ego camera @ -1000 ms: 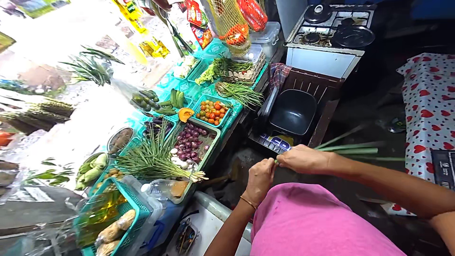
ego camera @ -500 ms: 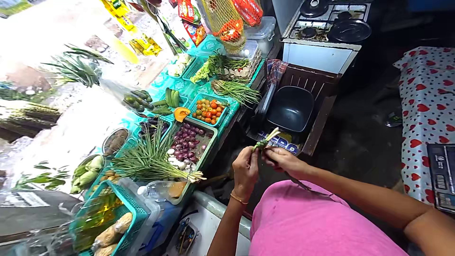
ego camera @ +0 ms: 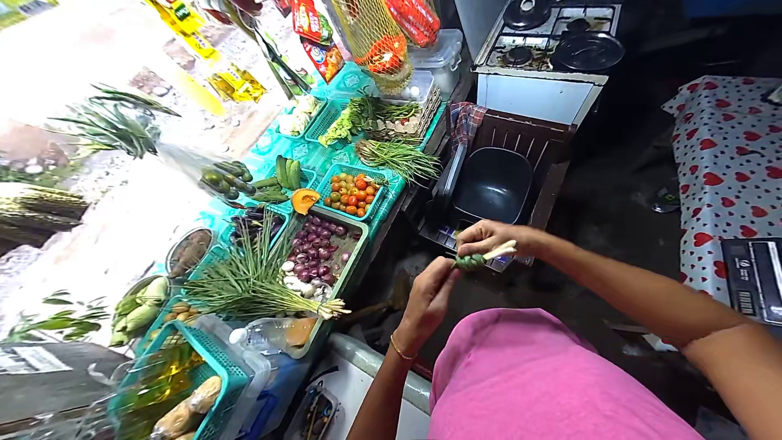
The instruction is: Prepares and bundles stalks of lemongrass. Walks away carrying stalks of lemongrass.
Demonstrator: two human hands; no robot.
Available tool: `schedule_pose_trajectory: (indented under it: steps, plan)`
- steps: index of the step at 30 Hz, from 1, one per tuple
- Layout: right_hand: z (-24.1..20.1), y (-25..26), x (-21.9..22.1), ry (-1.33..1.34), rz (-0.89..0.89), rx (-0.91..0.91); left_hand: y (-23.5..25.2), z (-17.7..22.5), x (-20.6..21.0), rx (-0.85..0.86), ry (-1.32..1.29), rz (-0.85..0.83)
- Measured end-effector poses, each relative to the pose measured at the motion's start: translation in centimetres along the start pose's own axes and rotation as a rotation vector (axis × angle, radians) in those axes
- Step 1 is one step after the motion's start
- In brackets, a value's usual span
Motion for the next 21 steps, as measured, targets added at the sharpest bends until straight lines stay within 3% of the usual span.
schedule_pose_trajectory:
  steps: [3, 7, 9, 12, 14, 16, 18, 21]
  plan:
    - [2.4, 0.7, 4.3, 0.451, 0.265, -0.051, 0.0, -0.5, -0.5, -0.035, 0.115, 0.221]
    - [2.3, 0.6, 7.3, 0.53, 0.36, -0.03, -0.4, -0.9, -0.3, -0.147, 0.487, 0.332]
    - [1.6, 0.2, 7.4, 0.277, 0.325, 0.089, -0.4, -1.2, -0.3, -0.206, 0.658, 0.336]
    - [-1.2, -0.5, 5.8, -0.481, 0.172, 0.355, -0.1, -1.6, 0.2, -0.298, 0.784, 0.196]
    - [-3.1, -0.6, 4.6, -0.765, 0.082, 0.387, -0.1, -1.4, 0.8, -0.291, 0.747, 0.037]
    - [-4.2, -0.6, 2.8, -0.913, 0.046, 0.293, -0.2, -0.8, 1.3, -0.228, 0.603, -0.115]
    - [-3.7, -0.4, 0.8, -0.846, 0.016, 0.118, -0.3, 0.0, 1.2, -0.131, 0.426, -0.202]
    - [-0.4, -0.1, 0.2, -0.235, 0.031, -0.074, 0.0, 0.7, -0.2, -0.028, 0.271, -0.177]
Point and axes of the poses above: each hand's wrist, its own y-axis towards the middle knuckle, its own x-axis out of the palm, z = x × y, the point moved 4 cm from there along y, towards the middle knuckle, and after that the axes turned 12 degrees about -z, right-handed, at the moved point
